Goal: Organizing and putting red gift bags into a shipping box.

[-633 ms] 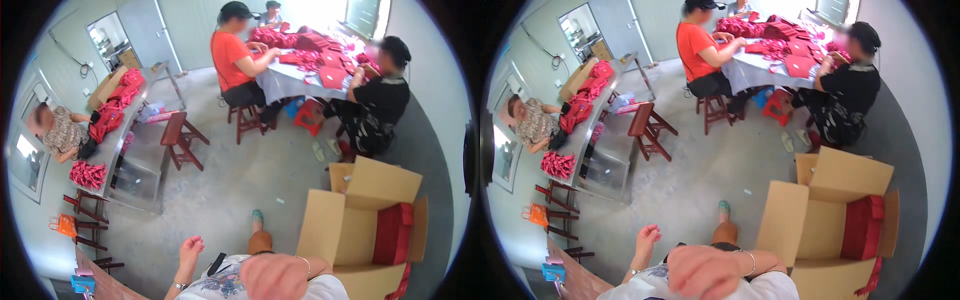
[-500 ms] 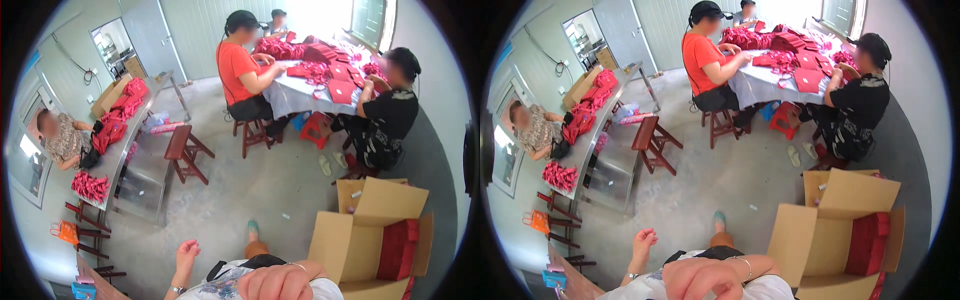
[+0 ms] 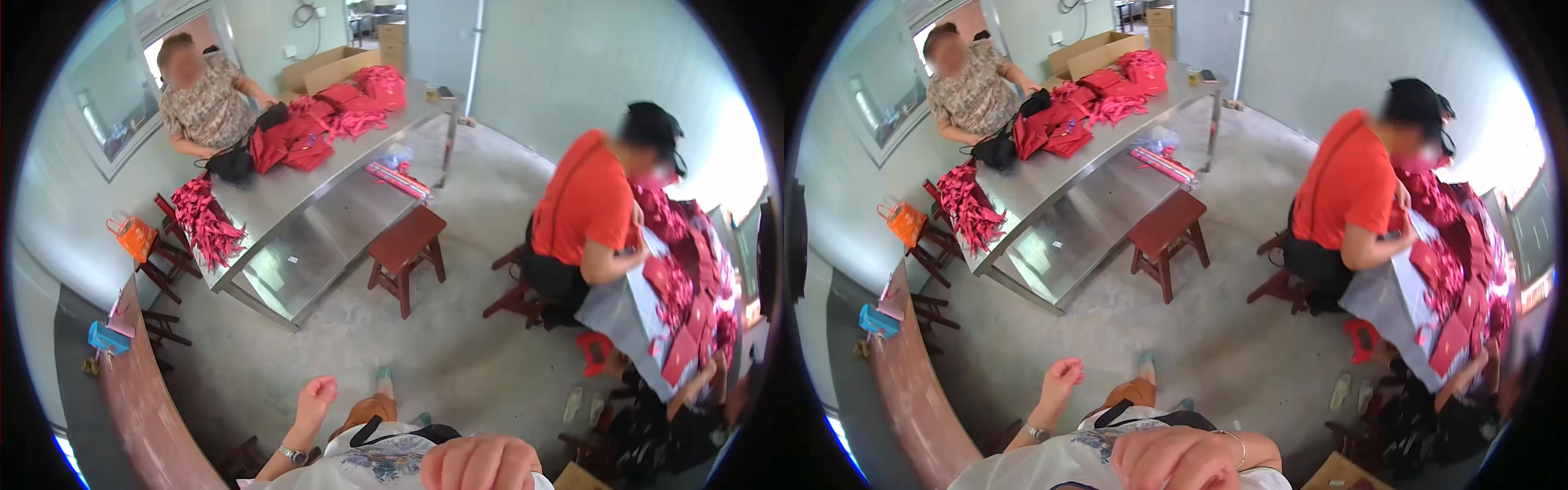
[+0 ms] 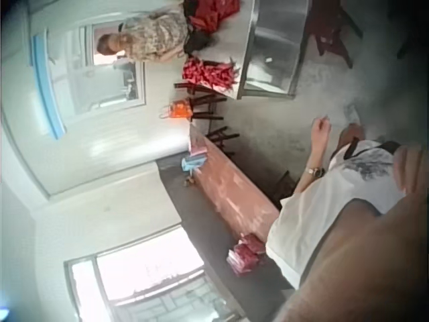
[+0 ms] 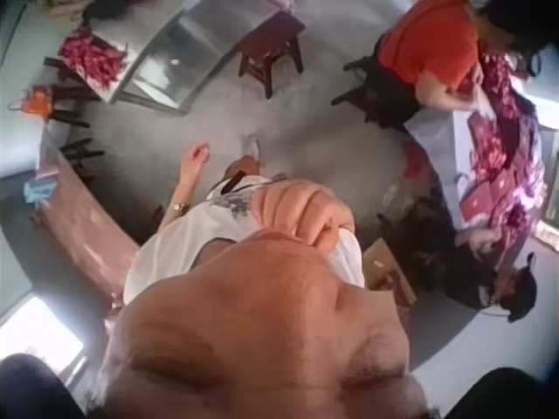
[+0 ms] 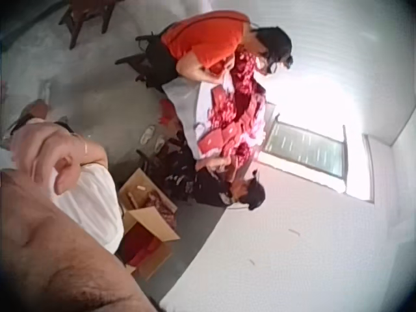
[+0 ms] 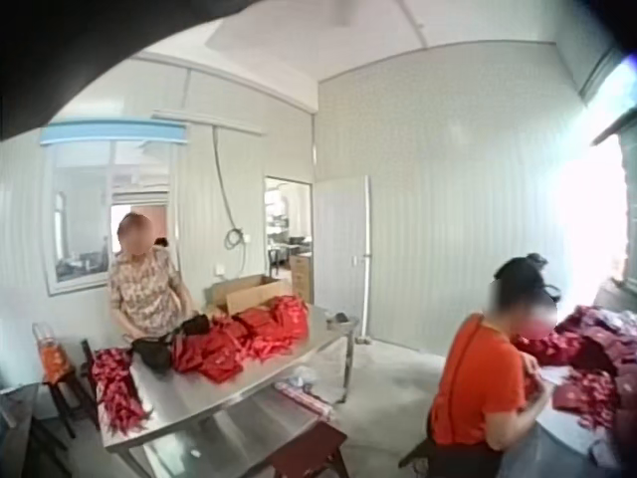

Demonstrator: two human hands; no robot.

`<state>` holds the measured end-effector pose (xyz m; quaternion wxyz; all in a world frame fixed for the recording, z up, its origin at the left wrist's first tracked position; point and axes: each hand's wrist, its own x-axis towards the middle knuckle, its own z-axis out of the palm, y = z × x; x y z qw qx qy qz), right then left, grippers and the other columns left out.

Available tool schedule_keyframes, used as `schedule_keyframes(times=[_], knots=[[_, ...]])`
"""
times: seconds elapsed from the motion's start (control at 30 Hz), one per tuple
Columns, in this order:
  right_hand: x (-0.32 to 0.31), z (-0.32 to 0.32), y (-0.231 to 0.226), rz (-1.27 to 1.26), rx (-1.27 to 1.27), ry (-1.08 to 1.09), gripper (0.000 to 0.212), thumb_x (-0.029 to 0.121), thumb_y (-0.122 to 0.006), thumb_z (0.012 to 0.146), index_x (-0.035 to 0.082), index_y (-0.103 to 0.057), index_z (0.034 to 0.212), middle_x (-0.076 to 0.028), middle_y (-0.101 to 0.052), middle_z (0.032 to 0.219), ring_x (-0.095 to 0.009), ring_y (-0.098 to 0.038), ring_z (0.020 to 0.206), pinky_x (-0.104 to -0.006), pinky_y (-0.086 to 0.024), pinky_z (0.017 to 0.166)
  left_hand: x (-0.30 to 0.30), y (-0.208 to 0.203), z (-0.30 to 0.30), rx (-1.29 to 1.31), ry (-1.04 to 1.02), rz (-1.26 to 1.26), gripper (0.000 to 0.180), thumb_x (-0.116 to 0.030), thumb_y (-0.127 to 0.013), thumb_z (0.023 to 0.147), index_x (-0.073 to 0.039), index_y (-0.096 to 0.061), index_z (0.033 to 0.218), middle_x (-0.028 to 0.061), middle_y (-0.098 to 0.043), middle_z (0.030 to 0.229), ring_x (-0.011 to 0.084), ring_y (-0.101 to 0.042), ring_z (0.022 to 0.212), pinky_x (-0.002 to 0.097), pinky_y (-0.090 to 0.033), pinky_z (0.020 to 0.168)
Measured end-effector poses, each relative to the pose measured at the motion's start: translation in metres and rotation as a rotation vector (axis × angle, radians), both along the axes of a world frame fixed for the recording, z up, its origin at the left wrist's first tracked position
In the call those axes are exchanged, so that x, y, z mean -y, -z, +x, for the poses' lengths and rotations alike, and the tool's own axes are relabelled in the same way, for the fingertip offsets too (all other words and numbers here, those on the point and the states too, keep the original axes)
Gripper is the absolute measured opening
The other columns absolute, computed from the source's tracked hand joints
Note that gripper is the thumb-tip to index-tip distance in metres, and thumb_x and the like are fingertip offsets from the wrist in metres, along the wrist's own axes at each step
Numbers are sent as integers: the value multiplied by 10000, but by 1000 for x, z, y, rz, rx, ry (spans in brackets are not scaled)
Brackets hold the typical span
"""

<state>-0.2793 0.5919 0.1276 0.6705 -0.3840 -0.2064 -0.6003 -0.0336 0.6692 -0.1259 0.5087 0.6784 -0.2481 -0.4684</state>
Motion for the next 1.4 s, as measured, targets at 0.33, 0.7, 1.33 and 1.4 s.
schedule_keyframes(times=[0.33,0.7,1.33,1.4], knots=[[184,79,-15,-111,-273,-526,360,305,-696,779,-2,-596,939,-147,-586,883,-261,-550,705,-379,-430,612,200,-2,65,-85,-94,-74,231,-128,-578,896,-1,-584,1089,67,-636,949,142,-612,769,262,-508,697],[353,50,4,-171,-227,-609,327,280,-687,774,13,-597,939,-140,-591,889,-275,-570,702,-372,-440,586,343,28,23,-104,-171,-79,211,-116,-578,892,-17,-599,1077,55,-634,929,125,-600,767,255,-499,698],[578,-39,12,-185,-281,-782,325,290,-685,789,24,-650,974,-156,-625,879,-293,-591,707,-359,-440,566,535,10,-69,26,-185,-31,220,-61,-586,853,-7,-616,1064,27,-642,877,86,-577,769,229,-476,670],[597,-19,12,-225,-199,-849,327,290,-693,783,21,-654,964,-152,-629,883,-290,-592,699,-347,-432,553,554,17,-57,42,-188,-39,222,-60,-585,853,-2,-614,1065,31,-643,886,88,-579,772,228,-477,670]])
